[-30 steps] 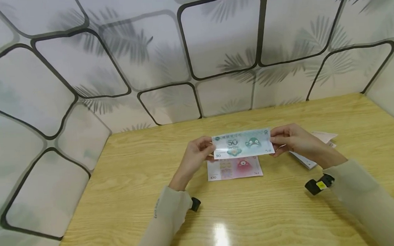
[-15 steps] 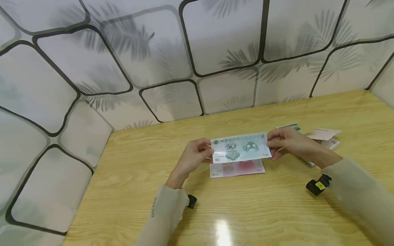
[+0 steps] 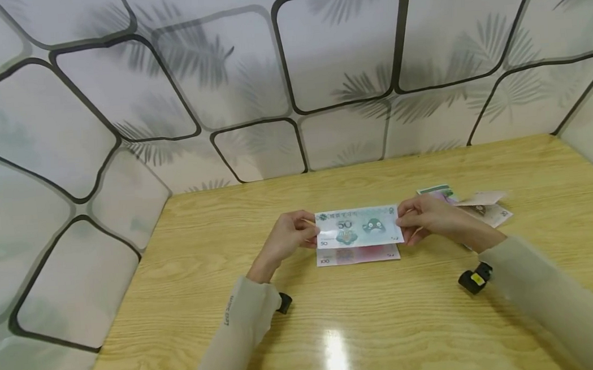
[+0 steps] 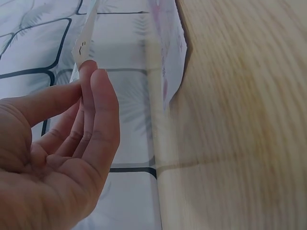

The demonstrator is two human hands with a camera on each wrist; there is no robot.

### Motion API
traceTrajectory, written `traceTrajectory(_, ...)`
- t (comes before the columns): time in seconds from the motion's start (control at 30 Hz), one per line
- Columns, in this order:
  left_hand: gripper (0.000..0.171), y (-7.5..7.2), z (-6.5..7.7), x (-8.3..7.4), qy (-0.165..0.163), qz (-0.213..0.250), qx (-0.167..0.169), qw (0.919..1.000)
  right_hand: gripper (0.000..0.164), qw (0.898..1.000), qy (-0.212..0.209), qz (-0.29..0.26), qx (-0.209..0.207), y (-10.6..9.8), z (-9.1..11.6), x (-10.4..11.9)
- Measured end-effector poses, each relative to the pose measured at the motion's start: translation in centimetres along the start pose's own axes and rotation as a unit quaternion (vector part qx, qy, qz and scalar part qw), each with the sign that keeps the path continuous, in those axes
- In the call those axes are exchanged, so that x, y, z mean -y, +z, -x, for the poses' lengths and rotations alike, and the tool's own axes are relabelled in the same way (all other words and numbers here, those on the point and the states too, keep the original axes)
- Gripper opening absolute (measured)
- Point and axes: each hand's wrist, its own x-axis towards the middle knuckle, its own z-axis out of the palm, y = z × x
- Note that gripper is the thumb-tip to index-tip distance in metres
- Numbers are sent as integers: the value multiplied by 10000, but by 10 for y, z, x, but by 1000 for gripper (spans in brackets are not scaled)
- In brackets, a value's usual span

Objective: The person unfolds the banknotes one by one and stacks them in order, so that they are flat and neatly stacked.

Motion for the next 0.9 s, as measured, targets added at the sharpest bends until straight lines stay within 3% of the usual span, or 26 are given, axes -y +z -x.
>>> traceTrajectory(0.3,19,-1,-1,6,-238,-198,-39,9995,9,9995,171,-99,265,1,-7,-6)
traceTrajectory(0.57,31,3,-4,7,-529,-406,47,9978,5,9990,291,26,341,2,-10,-5)
traceTrajectory(0.9,35,4,-7,7,-601,-539,79,9967,5,9979,437,56,473,1,-11,-6)
